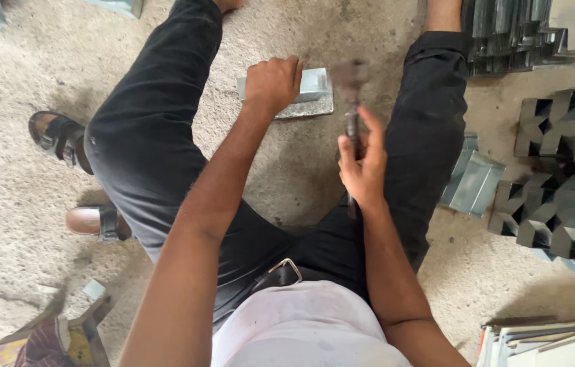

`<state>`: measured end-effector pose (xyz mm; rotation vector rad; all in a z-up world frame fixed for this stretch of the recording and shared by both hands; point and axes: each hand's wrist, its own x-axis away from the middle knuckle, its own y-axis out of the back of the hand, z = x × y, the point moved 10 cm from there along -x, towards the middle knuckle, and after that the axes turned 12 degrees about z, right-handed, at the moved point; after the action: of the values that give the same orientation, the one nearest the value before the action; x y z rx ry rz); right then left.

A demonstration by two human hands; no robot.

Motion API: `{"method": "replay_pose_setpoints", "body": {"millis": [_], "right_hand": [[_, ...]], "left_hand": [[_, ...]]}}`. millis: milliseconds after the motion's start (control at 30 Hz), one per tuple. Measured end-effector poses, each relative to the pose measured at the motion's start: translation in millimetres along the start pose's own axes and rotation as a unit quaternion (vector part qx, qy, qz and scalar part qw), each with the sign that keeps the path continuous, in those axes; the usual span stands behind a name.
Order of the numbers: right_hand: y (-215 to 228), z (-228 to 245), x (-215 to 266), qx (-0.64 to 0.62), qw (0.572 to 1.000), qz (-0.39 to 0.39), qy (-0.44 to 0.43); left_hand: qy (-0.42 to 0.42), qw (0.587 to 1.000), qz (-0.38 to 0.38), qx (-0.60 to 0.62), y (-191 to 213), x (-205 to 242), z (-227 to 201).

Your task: The person sits on the floor and uses a hammer to strike a small metal piece placed on a metal block. They repeatedly pick up metal pieces from a pile, position them, and hammer them to shape or flatten them.

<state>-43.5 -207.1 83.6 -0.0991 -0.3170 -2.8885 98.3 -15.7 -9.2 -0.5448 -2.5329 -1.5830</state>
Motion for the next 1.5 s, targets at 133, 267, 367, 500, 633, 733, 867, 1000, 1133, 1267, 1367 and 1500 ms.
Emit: {"method": "replay_pose_setpoints", "body": {"millis": [133,267,367,500,633,733,867,1000,1133,1267,1367,1500], "right_hand": [[2,-24,-11,-0.052,0.994,-0.005,-0.097],[13,-73,12,-0.151,0.966,-0.042,-0.205],[18,-95,0,-0.191,0.957,-0.079,-0.205],[30,-102,3,-0.192,0.954,-0.105,-0.203],[36,-90,-2,-0.193,0.961,-0.112,-0.166],[38,-90,-2,-0.192,0.961,-0.115,-0.161],[35,-94,-1,-0.201,0.957,-0.112,-0.175],[31,-91,-2,-0.196,0.959,-0.103,-0.176],[30,-90,-1,-0.199,0.961,-0.094,-0.165],[33,-96,4,-0.196,0.959,-0.107,-0.174],[36,-98,0,-0.195,0.958,-0.113,-0.176],[36,-100,-1,-0.206,0.957,-0.109,-0.175]], "left_hand": [[-0.008,0.999,-0.04,-0.02,10,-14,-2],[-0.058,0.997,-0.031,-0.031,-6,9,-16],[-0.196,0.958,-0.188,-0.09,26,29,-43],[-0.056,0.977,0.188,-0.082,-47,8,-19],[0.034,0.993,0.084,-0.07,-15,-2,16],[0.137,0.988,0.049,-0.054,8,1,50],[0.263,0.956,0.124,-0.027,9,19,95],[0.283,0.932,0.227,-0.03,-30,23,119],[0.262,0.949,0.175,-0.007,-31,15,121],[0.321,0.921,0.101,0.195,29,41,139],[0.354,0.906,0.09,0.216,63,61,147],[0.305,0.926,0.2,0.101,39,57,135]]}}
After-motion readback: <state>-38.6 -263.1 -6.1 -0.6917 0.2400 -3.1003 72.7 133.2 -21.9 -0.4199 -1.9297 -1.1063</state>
